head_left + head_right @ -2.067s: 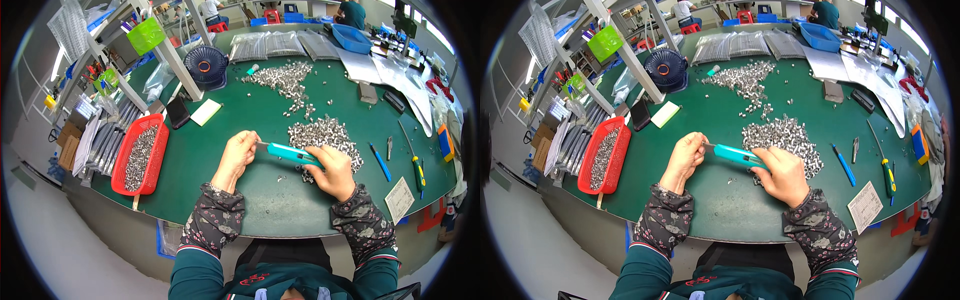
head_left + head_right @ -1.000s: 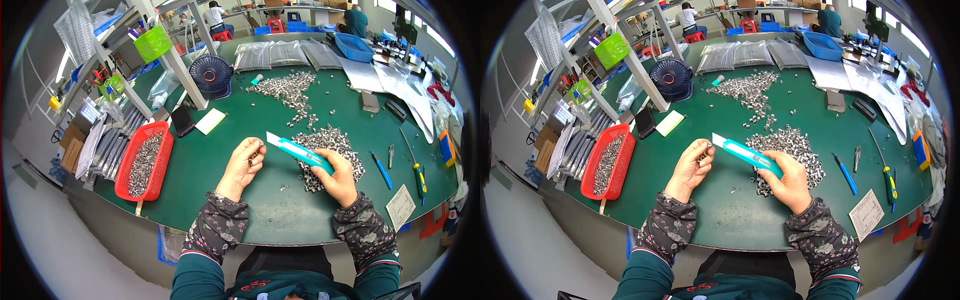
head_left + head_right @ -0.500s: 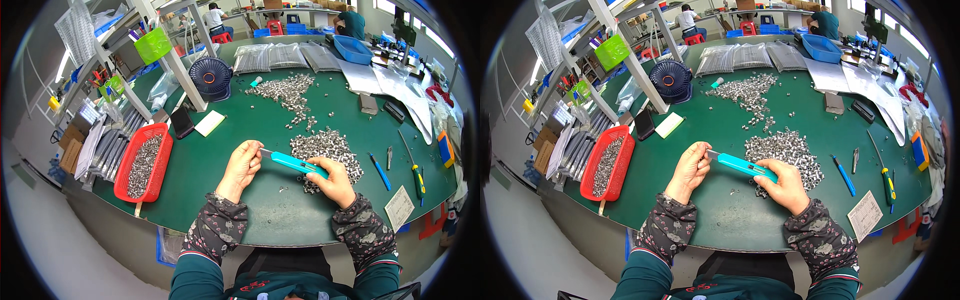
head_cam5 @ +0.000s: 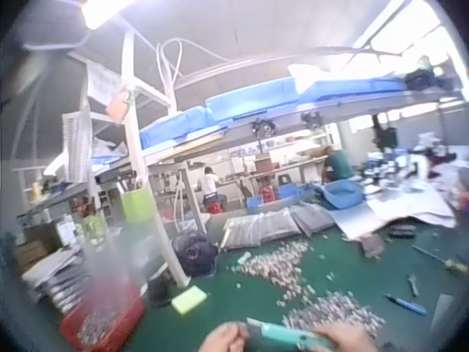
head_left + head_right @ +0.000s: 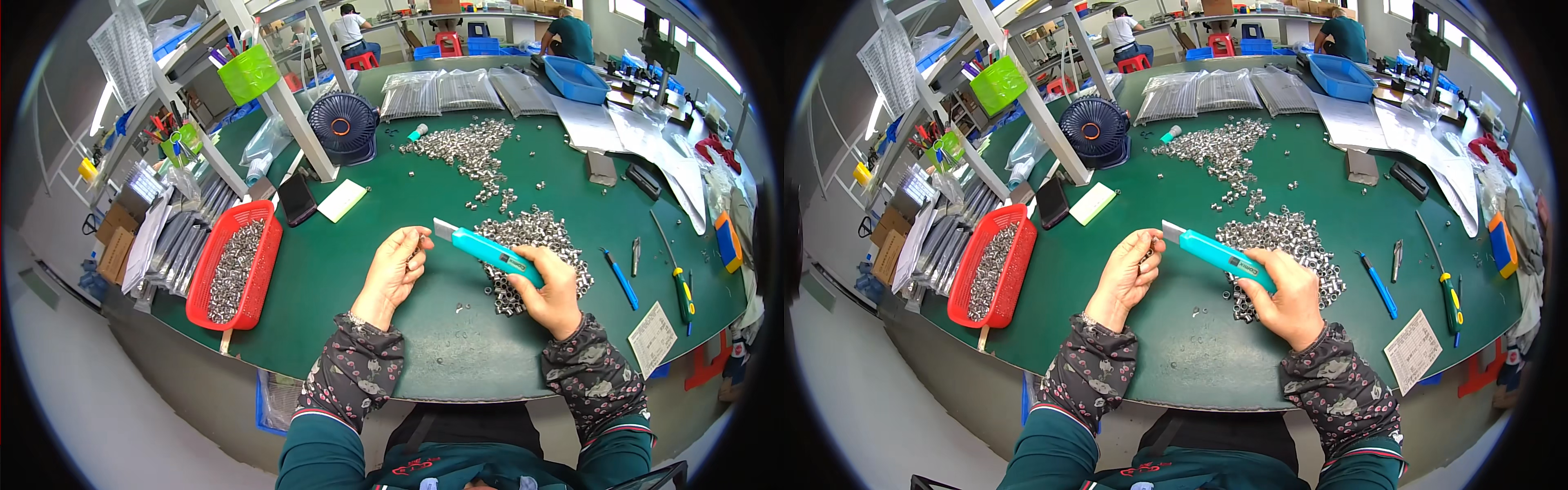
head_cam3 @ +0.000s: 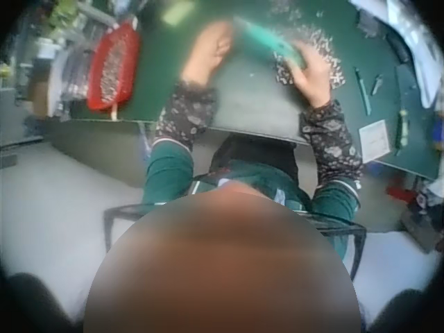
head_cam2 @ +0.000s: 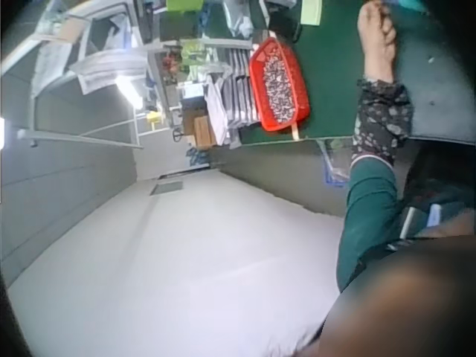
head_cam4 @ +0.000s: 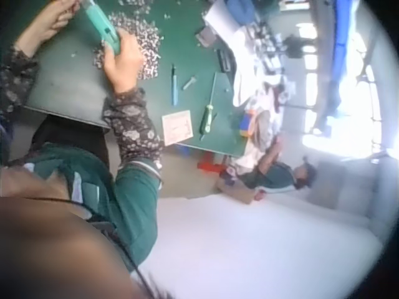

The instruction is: Trimming excess material from small components using a utility knife on a factory workbench.

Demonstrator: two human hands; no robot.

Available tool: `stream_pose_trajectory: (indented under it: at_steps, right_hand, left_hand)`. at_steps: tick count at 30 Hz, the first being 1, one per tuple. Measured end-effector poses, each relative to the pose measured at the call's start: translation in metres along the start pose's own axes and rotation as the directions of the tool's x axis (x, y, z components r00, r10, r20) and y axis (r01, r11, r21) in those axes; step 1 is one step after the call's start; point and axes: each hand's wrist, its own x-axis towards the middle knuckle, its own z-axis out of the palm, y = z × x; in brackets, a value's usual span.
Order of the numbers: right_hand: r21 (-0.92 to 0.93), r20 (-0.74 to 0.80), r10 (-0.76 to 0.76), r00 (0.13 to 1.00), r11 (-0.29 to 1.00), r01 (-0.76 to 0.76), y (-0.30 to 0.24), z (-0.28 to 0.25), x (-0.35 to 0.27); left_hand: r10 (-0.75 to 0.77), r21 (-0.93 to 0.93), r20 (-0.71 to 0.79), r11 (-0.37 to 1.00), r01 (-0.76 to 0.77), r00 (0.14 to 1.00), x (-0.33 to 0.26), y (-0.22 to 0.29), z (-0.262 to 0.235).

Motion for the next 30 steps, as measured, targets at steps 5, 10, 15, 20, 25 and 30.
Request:
stream_pose_trajectory:
  at_steps: [5,10,15,20,25,30]
  right_hand:
    - [0.017,0.080,0.045,0.996,0.999,-0.047,0.0029,0.0001,-0.0024]
    - [0.111,0.192,0.170,0.967,0.975,-0.193,0.0024,-0.0015,-0.0013]
    - [0.159,0.267,0.249,0.931,0.941,-0.298,0.0025,-0.0031,-0.0010]
    - [0.144,0.318,0.289,0.903,0.926,-0.348,0.0032,-0.0043,-0.0005]
    - [-0.018,0.151,0.007,0.988,1.000,-0.004,-0.0035,-0.0051,-0.0007]
    - [0.143,-0.064,0.149,0.987,0.980,-0.139,0.0038,-0.0076,0.0007]
  left_hand:
    - [-0.005,-0.083,0.051,0.997,0.009,0.999,-0.0009,0.0043,0.0023]
    - [0.000,-0.114,0.057,0.993,0.007,0.998,-0.0016,0.0033,0.0012]
    - [-0.001,-0.117,0.071,0.993,0.009,0.997,-0.0009,0.0022,0.0012]
    - [-0.002,-0.023,0.100,1.000,0.005,0.995,-0.0001,-0.0009,-0.0019]
    - [-0.038,0.056,0.025,0.998,0.037,0.999,-0.0009,-0.0013,-0.0013]
    - [-0.119,-0.062,0.006,0.991,0.119,0.993,-0.0015,0.0017,0.0043]
